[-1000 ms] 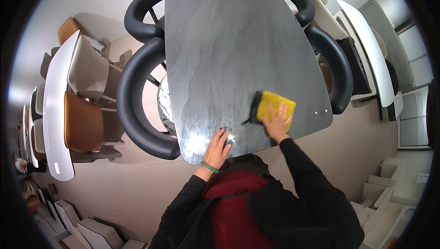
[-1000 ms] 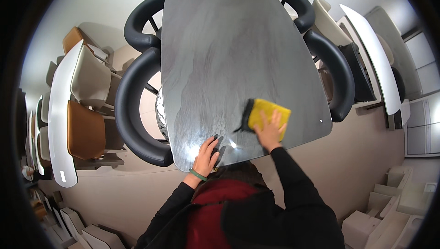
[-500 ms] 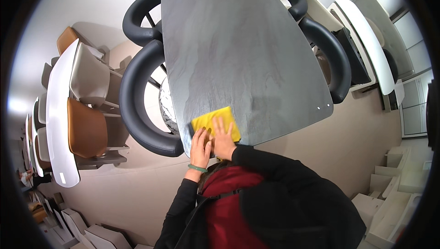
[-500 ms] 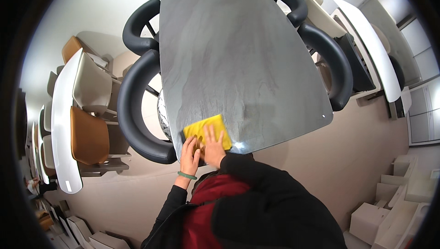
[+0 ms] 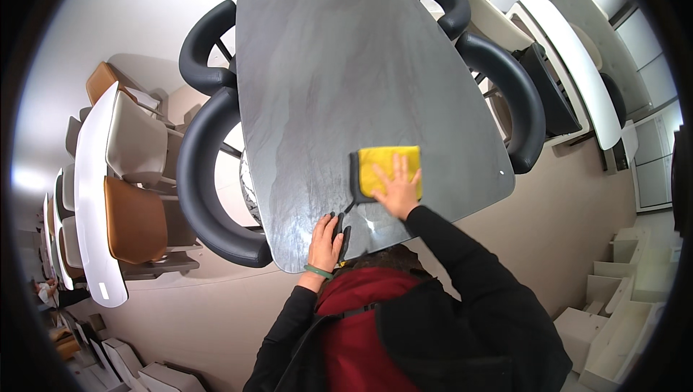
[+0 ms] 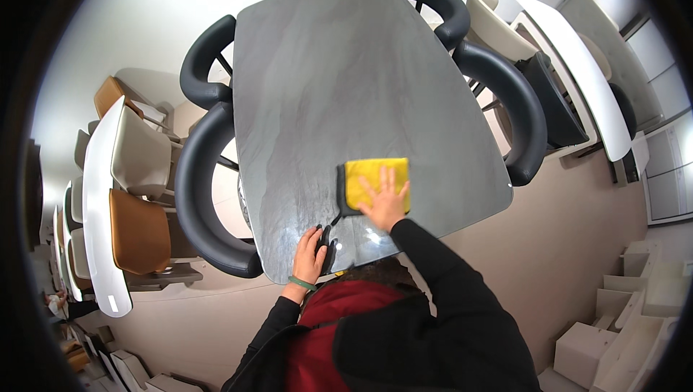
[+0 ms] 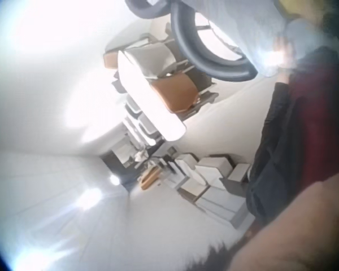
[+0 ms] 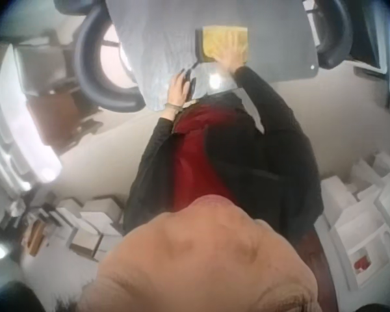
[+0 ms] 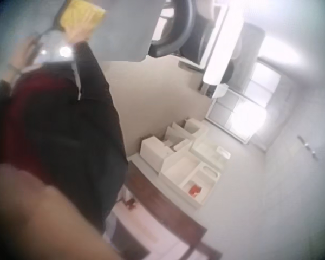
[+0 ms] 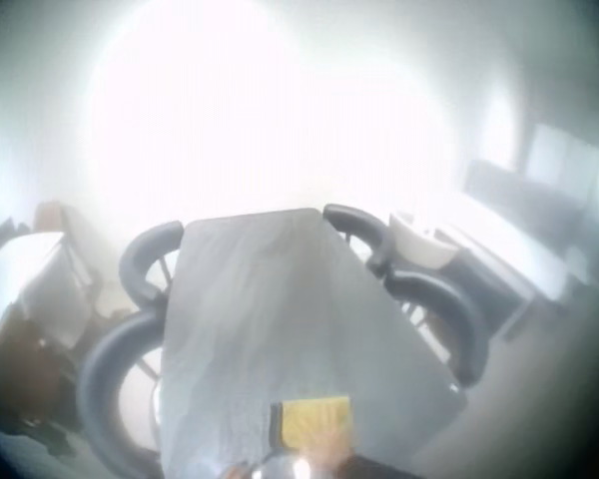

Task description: The person wipes a mattress with a yellow cloth, then moves to wipe a dark table and a white table in a furniture showroom. The person uses the cloth to clean the surfaces of the furniture.

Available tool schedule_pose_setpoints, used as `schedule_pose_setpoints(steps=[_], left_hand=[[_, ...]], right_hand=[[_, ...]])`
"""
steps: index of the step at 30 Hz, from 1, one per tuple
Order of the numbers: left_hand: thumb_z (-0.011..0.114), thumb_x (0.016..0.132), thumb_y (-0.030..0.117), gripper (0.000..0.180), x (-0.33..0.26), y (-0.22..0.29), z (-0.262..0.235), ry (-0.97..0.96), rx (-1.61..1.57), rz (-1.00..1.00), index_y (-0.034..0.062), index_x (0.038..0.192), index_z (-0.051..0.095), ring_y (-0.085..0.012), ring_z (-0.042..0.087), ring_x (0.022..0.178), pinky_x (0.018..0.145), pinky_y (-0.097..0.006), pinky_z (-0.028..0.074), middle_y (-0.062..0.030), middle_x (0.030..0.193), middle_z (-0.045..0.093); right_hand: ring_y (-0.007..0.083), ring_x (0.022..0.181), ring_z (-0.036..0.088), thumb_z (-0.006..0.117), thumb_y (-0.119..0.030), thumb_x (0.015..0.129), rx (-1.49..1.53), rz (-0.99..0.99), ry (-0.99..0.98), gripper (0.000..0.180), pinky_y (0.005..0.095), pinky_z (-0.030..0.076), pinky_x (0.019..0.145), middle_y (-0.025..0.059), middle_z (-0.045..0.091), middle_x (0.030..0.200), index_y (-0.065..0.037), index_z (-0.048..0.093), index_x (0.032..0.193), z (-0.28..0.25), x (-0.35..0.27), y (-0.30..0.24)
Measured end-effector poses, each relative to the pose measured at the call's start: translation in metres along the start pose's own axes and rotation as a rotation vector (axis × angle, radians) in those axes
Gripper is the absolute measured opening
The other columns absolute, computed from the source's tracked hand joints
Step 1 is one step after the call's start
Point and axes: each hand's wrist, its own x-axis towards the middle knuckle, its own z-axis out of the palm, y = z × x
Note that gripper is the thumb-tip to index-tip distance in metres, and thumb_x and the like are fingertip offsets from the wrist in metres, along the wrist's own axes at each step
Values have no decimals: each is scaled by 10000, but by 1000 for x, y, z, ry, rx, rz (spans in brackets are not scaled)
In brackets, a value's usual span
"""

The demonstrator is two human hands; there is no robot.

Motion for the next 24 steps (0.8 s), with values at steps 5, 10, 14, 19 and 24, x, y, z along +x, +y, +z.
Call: schedule_pose_setpoints(steps=[5, 10, 14, 19, 24], left_hand=[[597, 890, 149, 426, 14, 21, 26, -48, -36, -44, 27, 1289, 516, -379, 419, 1280, 1055, -425, 373, -196, 1353, 462], [599, 885, 141, 435, 32, 44, 45, -80, 0, -51, 20, 1293, 507, -382, 412, 1287, 1067, -427, 361, -199, 1352, 457], [597, 882, 130, 442, 43, 53, 57, -94, -57, -66, 16, 1298, 499, -393, 408, 1286, 1069, -435, 357, -203, 1350, 454], [592, 894, 167, 440, 43, 46, 71, -95, -52, -21, 23, 1300, 500, -389, 406, 1288, 1062, -435, 364, -196, 1377, 446], [603, 881, 150, 449, 39, 38, 65, -67, -69, 45, 35, 1303, 501, -378, 423, 1273, 1052, -418, 380, -195, 1372, 447]], right_hand=[[439, 1440, 52, 510, -577, 869, -49, 281, 75, 710, 764, 86, 1022, 222, 89, 1565, -354, 251, 1491, -15, 55, 114], [389, 1459, 34, 414, -641, 898, -74, 712, -46, 704, 730, 101, 1046, 183, 34, 1587, -420, 133, 1505, -42, 83, 212], [399, 1457, -44, 371, -656, 909, 13, 898, -54, 704, 738, 59, 1042, 197, -32, 1584, -412, 100, 1511, -46, 59, 262], [446, 1442, -53, 399, -617, 919, 34, 1003, -17, 710, 783, 64, 994, 241, -47, 1570, -406, 73, 1514, -24, 2, 239], [495, 1422, -32, 453, -547, 920, 2, 834, -75, 733, 784, 118, 981, 293, -28, 1548, -338, 98, 1527, -20, -49, 127]])
